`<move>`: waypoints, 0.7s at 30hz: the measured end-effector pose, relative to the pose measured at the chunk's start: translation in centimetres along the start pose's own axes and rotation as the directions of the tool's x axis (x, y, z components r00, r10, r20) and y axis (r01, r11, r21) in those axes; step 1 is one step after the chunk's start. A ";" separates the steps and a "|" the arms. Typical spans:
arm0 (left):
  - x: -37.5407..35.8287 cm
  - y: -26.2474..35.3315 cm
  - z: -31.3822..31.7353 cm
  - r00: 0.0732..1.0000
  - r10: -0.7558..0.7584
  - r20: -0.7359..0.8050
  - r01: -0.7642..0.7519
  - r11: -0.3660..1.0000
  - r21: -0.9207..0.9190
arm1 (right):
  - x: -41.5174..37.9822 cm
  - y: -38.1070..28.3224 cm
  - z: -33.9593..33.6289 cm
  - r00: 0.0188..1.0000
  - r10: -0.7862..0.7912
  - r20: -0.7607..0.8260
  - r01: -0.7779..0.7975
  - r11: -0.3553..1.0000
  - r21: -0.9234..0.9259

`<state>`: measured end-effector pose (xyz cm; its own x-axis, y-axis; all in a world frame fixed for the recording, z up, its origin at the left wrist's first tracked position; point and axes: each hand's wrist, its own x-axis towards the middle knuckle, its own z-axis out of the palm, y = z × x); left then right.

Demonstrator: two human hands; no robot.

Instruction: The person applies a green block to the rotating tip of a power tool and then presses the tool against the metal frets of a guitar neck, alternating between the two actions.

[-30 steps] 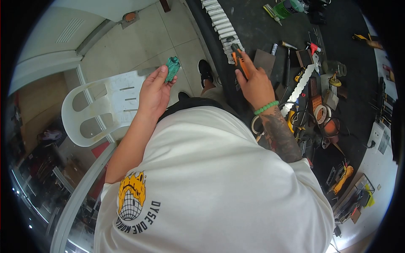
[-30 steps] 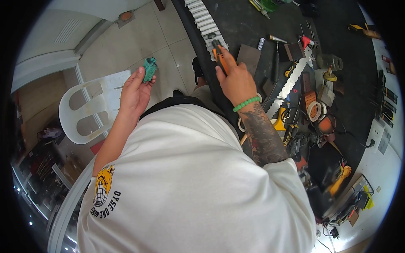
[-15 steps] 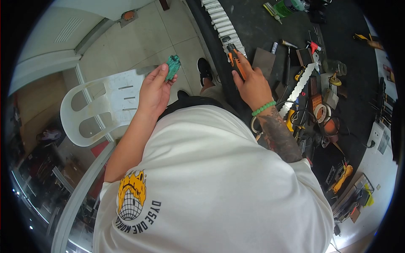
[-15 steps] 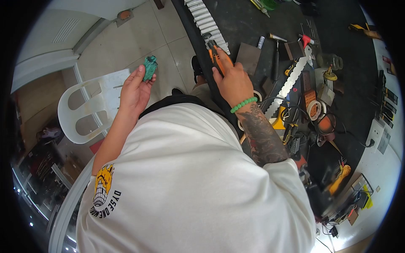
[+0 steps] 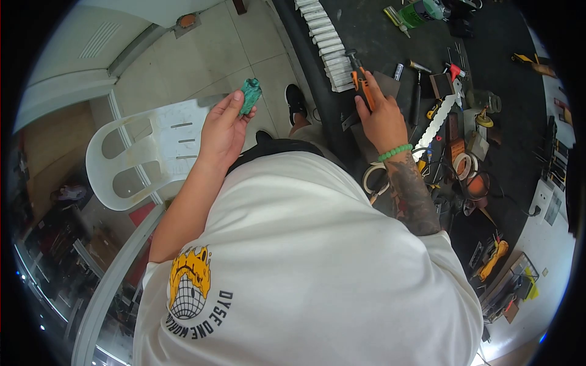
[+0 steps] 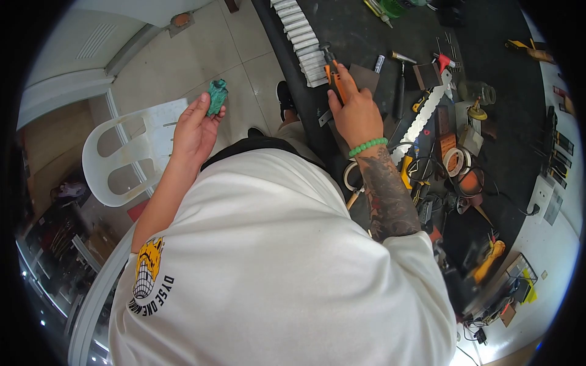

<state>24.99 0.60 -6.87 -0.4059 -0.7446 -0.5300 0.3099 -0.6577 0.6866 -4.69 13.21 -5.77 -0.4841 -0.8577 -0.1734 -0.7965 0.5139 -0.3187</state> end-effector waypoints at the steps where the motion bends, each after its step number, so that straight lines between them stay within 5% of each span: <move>1: 0.0 0.0 0.0 1.000 0.001 -0.002 -0.001 1.000 -0.002 | -0.2 -0.2 0.1 1.000 0.000 0.000 0.000 1.000 -0.001; 10: -0.1 0.6 0.1 1.000 0.011 0.022 -0.011 1.000 -0.006 | -1.9 -3.2 1.1 0.994 -0.070 0.089 0.065 0.996 0.060; 17: -0.8 1.4 -1.2 0.999 0.044 0.014 -0.044 0.999 -0.006 | -3.0 -1.5 -0.1 0.997 -0.058 -0.054 0.066 0.984 0.165; 20: -1.2 1.5 -2.3 0.998 0.064 0.004 -0.064 0.998 -0.029 | -3.8 0.5 -0.8 0.988 0.009 -0.152 0.040 0.948 0.316; 21: -1.4 1.6 -2.6 0.998 0.070 -0.001 -0.070 0.997 -0.023 | -4.2 0.8 -1.3 0.985 0.149 -0.084 -0.103 0.911 0.400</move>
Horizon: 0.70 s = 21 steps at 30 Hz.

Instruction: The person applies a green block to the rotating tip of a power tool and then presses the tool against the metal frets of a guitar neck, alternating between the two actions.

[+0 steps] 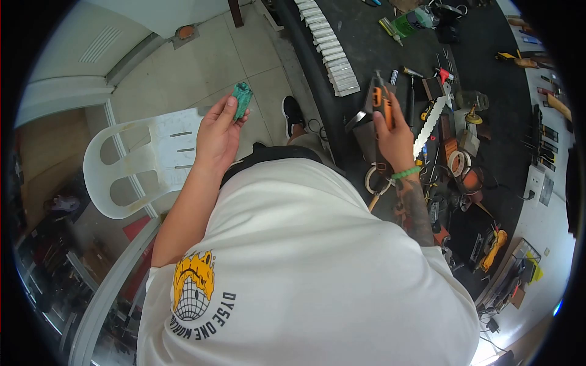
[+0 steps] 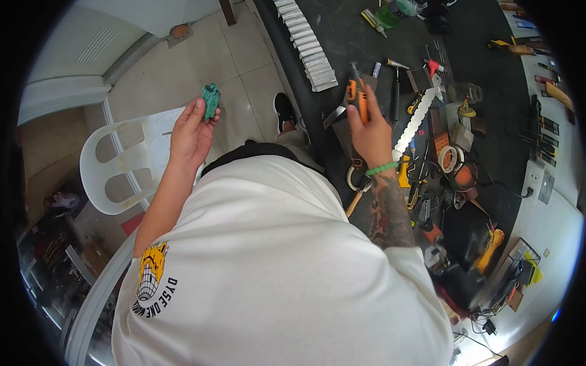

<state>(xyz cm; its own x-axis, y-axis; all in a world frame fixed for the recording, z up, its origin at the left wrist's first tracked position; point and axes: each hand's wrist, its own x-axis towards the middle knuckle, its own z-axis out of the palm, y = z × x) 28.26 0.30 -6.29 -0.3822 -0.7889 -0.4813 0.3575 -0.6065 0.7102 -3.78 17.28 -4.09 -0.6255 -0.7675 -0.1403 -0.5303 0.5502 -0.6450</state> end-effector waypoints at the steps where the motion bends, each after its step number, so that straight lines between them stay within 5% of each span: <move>1: -0.1 0.1 -0.3 1.000 0.003 -0.003 -0.003 1.000 0.008 | -0.3 0.3 -0.7 0.987 0.157 0.018 -0.158 0.985 0.071; 3: -0.1 0.1 -1.2 1.000 -0.003 0.004 0.003 1.000 0.014 | -1.0 1.6 -1.4 0.986 0.165 -0.004 -0.165 0.984 0.062; 9: 2.5 0.0 -0.7 0.997 -0.053 0.054 0.045 0.990 0.132 | -3.7 2.3 -2.9 0.961 0.277 -0.003 -0.243 0.847 0.472; 21: 12.0 3.0 9.4 0.959 -0.155 0.236 0.024 0.879 0.477 | 0.5 4.5 -3.4 0.915 0.400 -0.039 -0.259 0.661 0.704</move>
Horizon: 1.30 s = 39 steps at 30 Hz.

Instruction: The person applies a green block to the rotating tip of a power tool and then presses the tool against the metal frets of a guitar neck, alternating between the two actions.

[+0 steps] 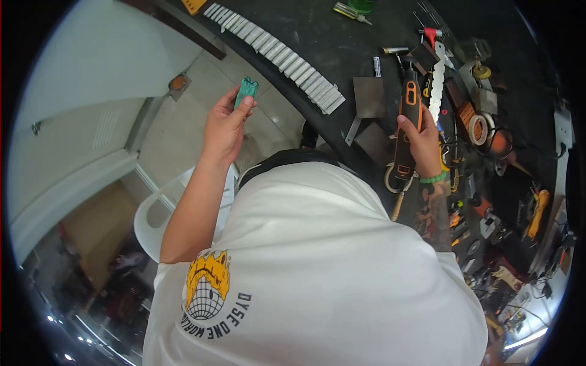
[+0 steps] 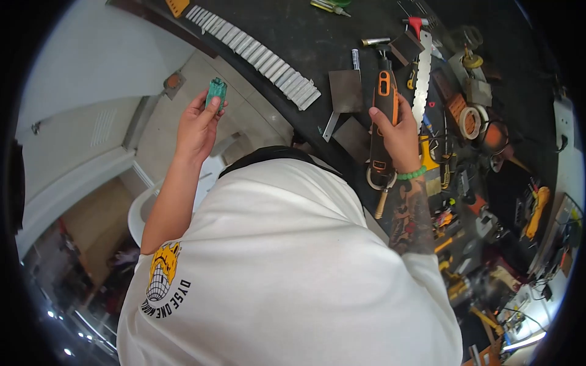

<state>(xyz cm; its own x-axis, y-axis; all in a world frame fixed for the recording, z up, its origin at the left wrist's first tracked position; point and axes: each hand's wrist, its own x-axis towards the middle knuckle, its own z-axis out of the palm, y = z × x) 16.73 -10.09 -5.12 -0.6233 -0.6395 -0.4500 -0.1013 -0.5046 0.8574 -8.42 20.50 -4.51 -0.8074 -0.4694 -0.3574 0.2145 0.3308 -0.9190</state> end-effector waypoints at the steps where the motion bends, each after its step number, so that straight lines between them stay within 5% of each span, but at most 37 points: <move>1: 0.7 0.5 0.5 1.000 0.009 0.026 -0.010 1.000 0.010 | 0.0 -0.4 -0.2 1.000 0.025 0.017 -0.026 1.000 0.017; 11: 10.8 4.9 4.5 0.948 0.022 0.319 -0.120 0.949 0.293 | -5.0 -0.3 -0.7 0.967 0.062 -0.246 -0.070 0.997 -0.025; 14: 15.7 5.8 5.8 0.888 0.047 0.457 -0.291 0.827 0.481 | -7.5 -0.5 1.1 0.921 -0.028 -0.390 -0.017 0.994 -0.111; 16: 19.2 6.3 6.8 0.787 0.071 0.613 -0.569 0.468 0.676 | -9.2 -1.0 2.7 0.881 0.016 -0.472 -0.082 0.990 -0.119; 18: 22.5 5.9 7.5 0.724 0.047 0.688 -0.642 0.410 0.648 | -10.6 -1.7 4.8 0.829 -0.061 -0.556 -0.091 0.966 -0.242; 20: 24.9 5.6 8.6 0.617 -0.001 0.787 -0.775 0.173 0.608 | -11.4 -2.6 6.7 0.787 -0.042 -0.616 -0.131 0.964 -0.233; 26: 27.6 4.5 9.7 0.465 -0.081 0.881 -0.883 0.029 0.469 | -13.0 -4.2 11.7 0.694 -0.053 -0.718 -0.164 0.960 -0.229; 30: 27.1 4.2 9.5 0.481 -0.056 0.875 -0.867 0.118 0.485 | -13.8 -4.5 13.1 0.731 -0.007 -0.682 -0.189 0.959 -0.212; 32: 26.1 4.3 8.7 0.577 -0.027 0.816 -0.772 0.308 0.556 | -13.7 -4.1 13.6 0.812 -0.204 -0.547 -0.090 0.882 -0.462; 34: 24.8 4.3 6.8 0.598 0.004 0.801 -0.733 0.408 0.545 | -13.1 -3.8 13.8 0.850 -0.260 -0.458 -0.010 0.861 -0.508; 36: 22.8 4.6 4.4 0.635 0.046 0.771 -0.682 0.500 0.533 | -12.1 -4.2 14.1 0.948 -0.013 -0.317 -0.190 0.778 -0.599; 39: 18.5 5.4 0.3 0.730 0.085 0.678 -0.556 0.652 0.515 | -9.4 -3.3 14.0 0.981 -0.033 -0.191 -0.107 0.727 -0.678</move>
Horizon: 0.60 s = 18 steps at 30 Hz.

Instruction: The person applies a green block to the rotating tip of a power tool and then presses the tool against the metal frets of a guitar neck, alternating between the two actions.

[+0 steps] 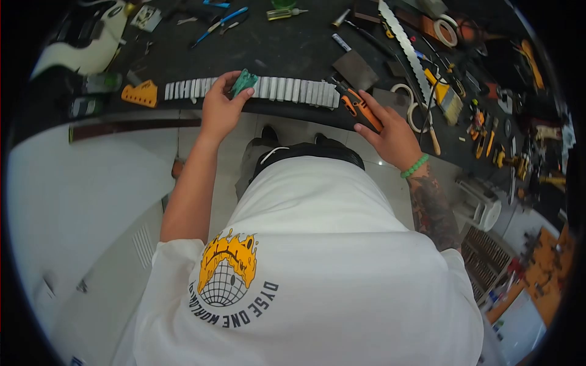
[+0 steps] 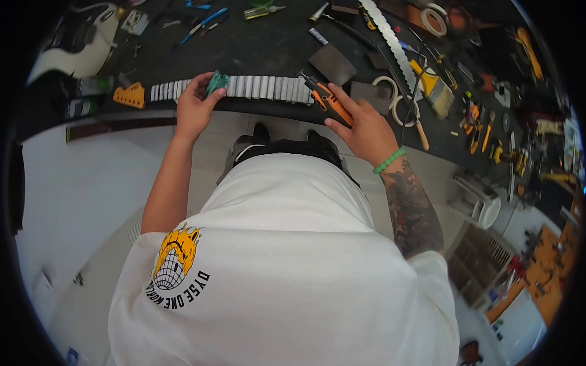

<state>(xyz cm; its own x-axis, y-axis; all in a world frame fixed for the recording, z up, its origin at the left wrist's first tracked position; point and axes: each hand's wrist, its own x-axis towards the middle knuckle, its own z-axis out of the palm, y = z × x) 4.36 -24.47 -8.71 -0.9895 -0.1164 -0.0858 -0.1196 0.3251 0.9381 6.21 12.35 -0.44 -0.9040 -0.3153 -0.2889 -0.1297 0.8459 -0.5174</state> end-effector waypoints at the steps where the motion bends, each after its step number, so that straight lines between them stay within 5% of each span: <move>1: -2.2 0.1 -0.2 0.999 -0.021 -0.045 0.021 1.000 0.008 | 0.8 0.3 0.3 0.999 -0.008 0.053 0.011 0.998 -0.056; 8: -16.7 -0.2 2.7 0.839 -0.357 -0.411 0.245 0.922 -0.301 | 6.5 2.5 0.3 0.936 -0.307 0.175 0.338 0.922 -0.190; 13: -23.4 0.5 6.0 0.696 -0.532 -0.482 0.321 0.831 -0.454 | 8.3 3.1 0.7 0.906 -0.363 0.219 0.410 0.882 -0.231; 18: -25.5 0.3 6.9 0.668 -0.563 -0.487 0.310 0.805 -0.506 | 9.4 3.1 1.5 0.894 -0.371 0.253 0.431 0.866 -0.253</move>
